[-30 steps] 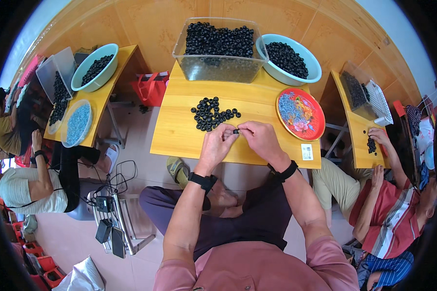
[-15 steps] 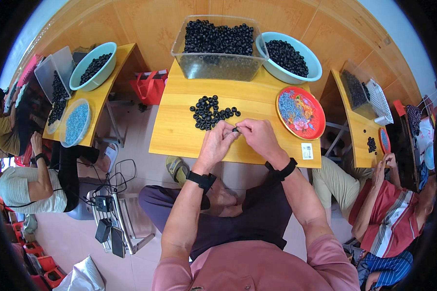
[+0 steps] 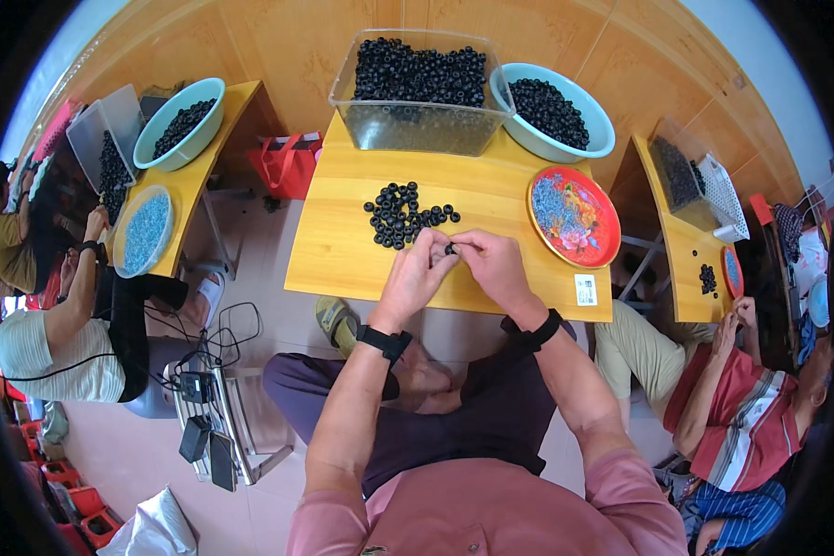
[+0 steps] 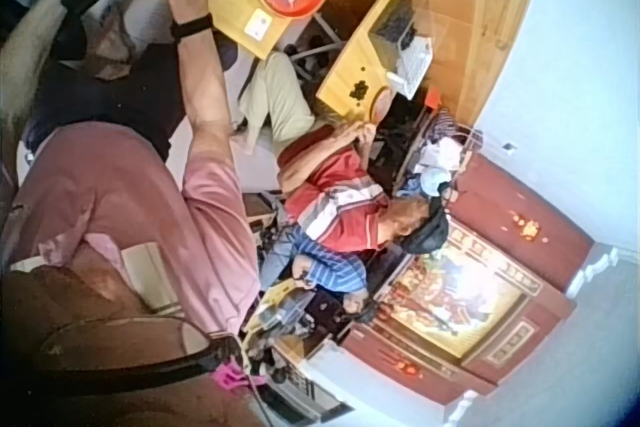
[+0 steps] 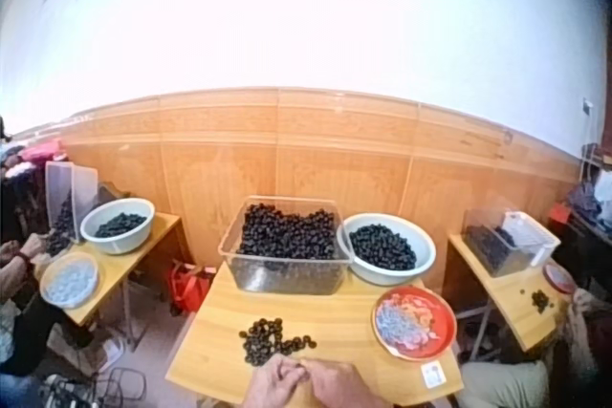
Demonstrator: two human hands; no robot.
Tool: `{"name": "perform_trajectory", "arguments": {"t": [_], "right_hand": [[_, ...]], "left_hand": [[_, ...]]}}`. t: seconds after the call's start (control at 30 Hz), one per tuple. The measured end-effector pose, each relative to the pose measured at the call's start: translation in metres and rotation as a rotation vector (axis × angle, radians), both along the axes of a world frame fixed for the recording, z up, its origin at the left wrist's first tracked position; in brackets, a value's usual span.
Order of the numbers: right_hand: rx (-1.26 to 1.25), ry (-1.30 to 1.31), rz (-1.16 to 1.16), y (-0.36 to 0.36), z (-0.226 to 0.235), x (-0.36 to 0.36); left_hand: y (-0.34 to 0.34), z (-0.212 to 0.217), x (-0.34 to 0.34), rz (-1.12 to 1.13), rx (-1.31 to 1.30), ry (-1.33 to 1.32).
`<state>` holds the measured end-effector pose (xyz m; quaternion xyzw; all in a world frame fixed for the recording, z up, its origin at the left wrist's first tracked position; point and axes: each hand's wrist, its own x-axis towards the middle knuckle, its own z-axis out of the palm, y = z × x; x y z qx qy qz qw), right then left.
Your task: Manually sorting small black plastic components by hand on a table.
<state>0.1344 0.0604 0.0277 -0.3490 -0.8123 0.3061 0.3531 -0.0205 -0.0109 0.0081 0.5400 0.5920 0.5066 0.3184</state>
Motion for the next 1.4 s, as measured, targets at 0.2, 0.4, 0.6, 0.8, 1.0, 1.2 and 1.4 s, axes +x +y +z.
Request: {"name": "perform_trajectory", "arguments": {"t": [0.2, 0.4, 0.6, 0.8, 1.0, 1.2, 1.4], "right_hand": [[-0.287, 0.094, 0.019, 0.007, 0.0, -0.001], [-0.454, 0.159, 0.117, 0.015, -0.004, 0.008], [-0.545, 0.141, 0.163, 0.011, -0.012, 0.019], [-0.652, 0.188, 0.216, 0.009, -0.013, 0.023], [-0.722, 0.227, 0.232, 0.012, -0.017, 0.019], [-0.771, 0.235, 0.203, 0.012, -0.015, 0.021], [-0.735, 0.09, 0.26, 0.025, -0.008, 0.036]], "left_hand": [[0.0, -0.004, 0.001, 0.042, 0.08, 0.104], [0.004, -0.002, 0.003, -0.031, 0.128, 0.358], [-0.005, 0.012, 0.008, -0.081, 0.107, 0.522], [-0.005, 0.004, 0.01, -0.107, 0.188, 0.547], [-0.002, -0.002, 0.007, -0.095, 0.19, 0.584], [-0.002, -0.002, 0.008, -0.09, 0.196, 0.591], [-0.006, -0.002, 0.007, -0.065, 0.247, 0.459]]}}
